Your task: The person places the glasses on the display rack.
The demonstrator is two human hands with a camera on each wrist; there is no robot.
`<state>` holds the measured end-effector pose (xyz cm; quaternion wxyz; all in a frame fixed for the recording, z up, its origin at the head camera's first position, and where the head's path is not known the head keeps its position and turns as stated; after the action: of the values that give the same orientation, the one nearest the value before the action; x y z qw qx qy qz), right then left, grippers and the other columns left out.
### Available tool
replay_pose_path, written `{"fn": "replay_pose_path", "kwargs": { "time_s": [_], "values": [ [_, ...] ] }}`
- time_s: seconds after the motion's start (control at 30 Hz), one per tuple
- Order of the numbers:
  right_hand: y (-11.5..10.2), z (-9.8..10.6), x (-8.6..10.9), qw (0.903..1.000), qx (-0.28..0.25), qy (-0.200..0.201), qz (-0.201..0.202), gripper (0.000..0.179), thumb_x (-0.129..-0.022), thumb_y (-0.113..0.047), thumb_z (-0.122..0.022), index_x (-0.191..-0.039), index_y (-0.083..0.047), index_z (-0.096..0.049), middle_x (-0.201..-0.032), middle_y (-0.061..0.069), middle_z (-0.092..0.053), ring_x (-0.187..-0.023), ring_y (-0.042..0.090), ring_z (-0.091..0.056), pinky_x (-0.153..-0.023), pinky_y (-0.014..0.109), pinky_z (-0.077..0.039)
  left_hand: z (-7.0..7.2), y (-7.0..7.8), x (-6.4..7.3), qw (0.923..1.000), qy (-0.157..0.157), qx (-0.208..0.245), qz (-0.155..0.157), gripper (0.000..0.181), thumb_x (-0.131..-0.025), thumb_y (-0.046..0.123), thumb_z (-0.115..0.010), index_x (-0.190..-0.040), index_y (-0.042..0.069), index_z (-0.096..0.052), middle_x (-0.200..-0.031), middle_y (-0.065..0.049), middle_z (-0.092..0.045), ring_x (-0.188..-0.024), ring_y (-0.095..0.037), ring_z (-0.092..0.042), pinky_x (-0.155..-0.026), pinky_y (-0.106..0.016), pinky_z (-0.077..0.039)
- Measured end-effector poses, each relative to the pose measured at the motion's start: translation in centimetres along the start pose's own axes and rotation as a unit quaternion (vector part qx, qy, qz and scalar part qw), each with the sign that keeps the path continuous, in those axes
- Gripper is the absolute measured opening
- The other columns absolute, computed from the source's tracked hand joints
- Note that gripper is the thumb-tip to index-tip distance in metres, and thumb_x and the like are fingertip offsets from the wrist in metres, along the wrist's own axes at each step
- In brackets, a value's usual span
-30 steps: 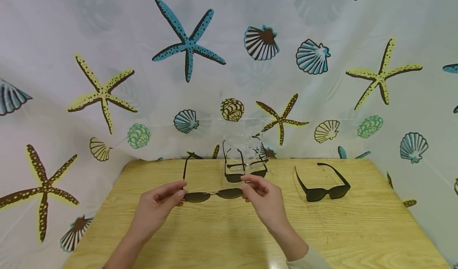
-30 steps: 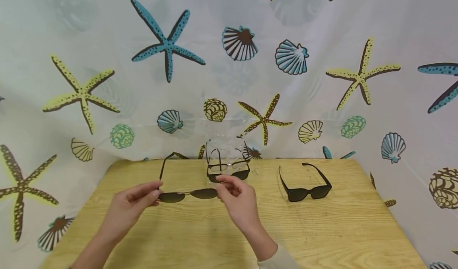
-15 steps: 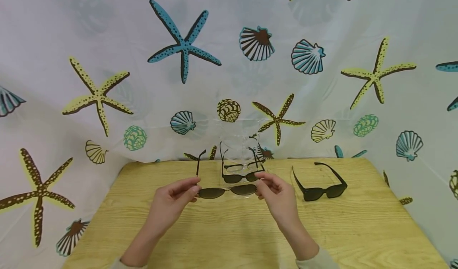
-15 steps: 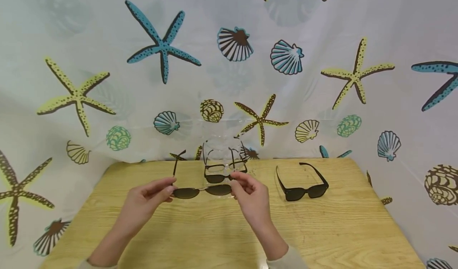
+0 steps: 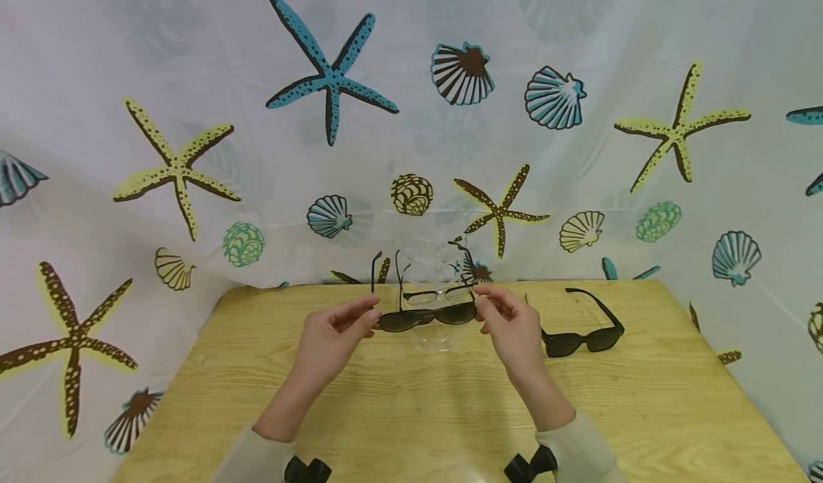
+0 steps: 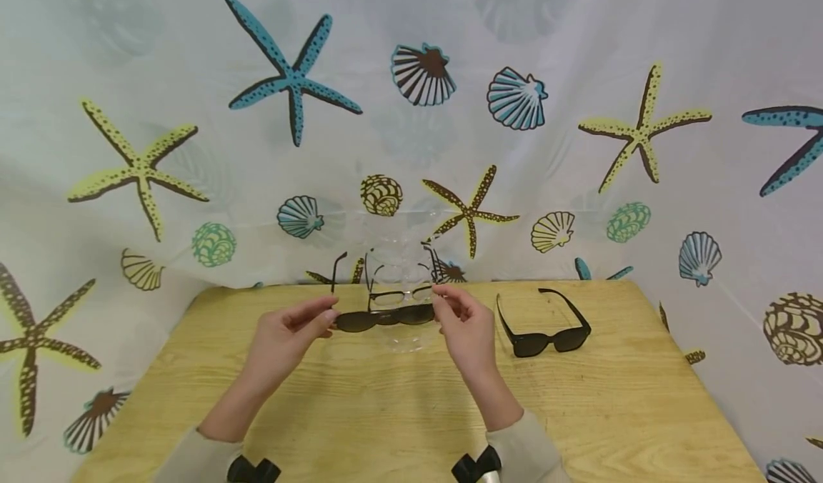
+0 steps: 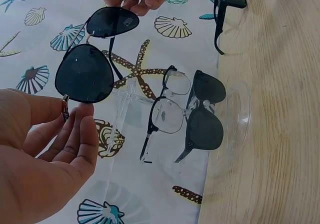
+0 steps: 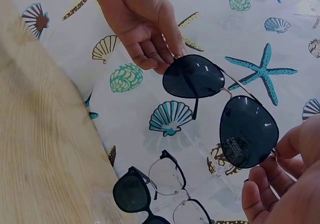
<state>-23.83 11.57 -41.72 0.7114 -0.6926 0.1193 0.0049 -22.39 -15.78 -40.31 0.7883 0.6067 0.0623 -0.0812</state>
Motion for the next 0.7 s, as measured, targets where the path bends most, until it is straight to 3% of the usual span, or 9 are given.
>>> {"fn": "replay_pose_path", "kwargs": {
  "time_s": [0.3,0.7],
  "values": [
    [0.2,0.1,-2.0,0.9999,0.005,-0.001,-0.010,0.026,-0.105,-0.012,-0.063,-0.128,-0.005,-0.075,-0.094,0.010,-0.072,-0.078,0.009,-0.065,-0.067,0.024,-0.056,-0.8,-0.2,-2.1,0.9993,0.000,-0.013,-0.036,0.033,-0.104,0.015,-0.070,-0.134,0.002,-0.072,-0.115,-0.024,-0.077,-0.087,-0.002,-0.073,-0.083,-0.022,-0.062],
    [0.3,-0.1,-4.0,0.9998,0.018,0.001,-0.002,0.028,-0.107,-0.012,-0.059,-0.130,-0.005,-0.074,-0.095,0.010,-0.070,-0.081,0.010,-0.063,-0.067,0.022,-0.055,-1.2,-0.2,-4.5,0.9991,-0.016,-0.027,-0.030,0.036,-0.105,0.019,-0.069,-0.136,0.004,-0.071,-0.126,-0.021,-0.075,-0.095,-0.010,-0.074,-0.087,-0.028,-0.063]
  ]
}}
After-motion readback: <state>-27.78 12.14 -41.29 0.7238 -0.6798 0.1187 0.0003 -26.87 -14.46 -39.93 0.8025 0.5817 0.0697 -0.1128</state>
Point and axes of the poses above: each hand's wrist, its own x-axis away from the middle knuckle, its own z-axis out of the back of the hand, y = z × x, the point moved 1 cm from there along -x, towards the middle knuckle
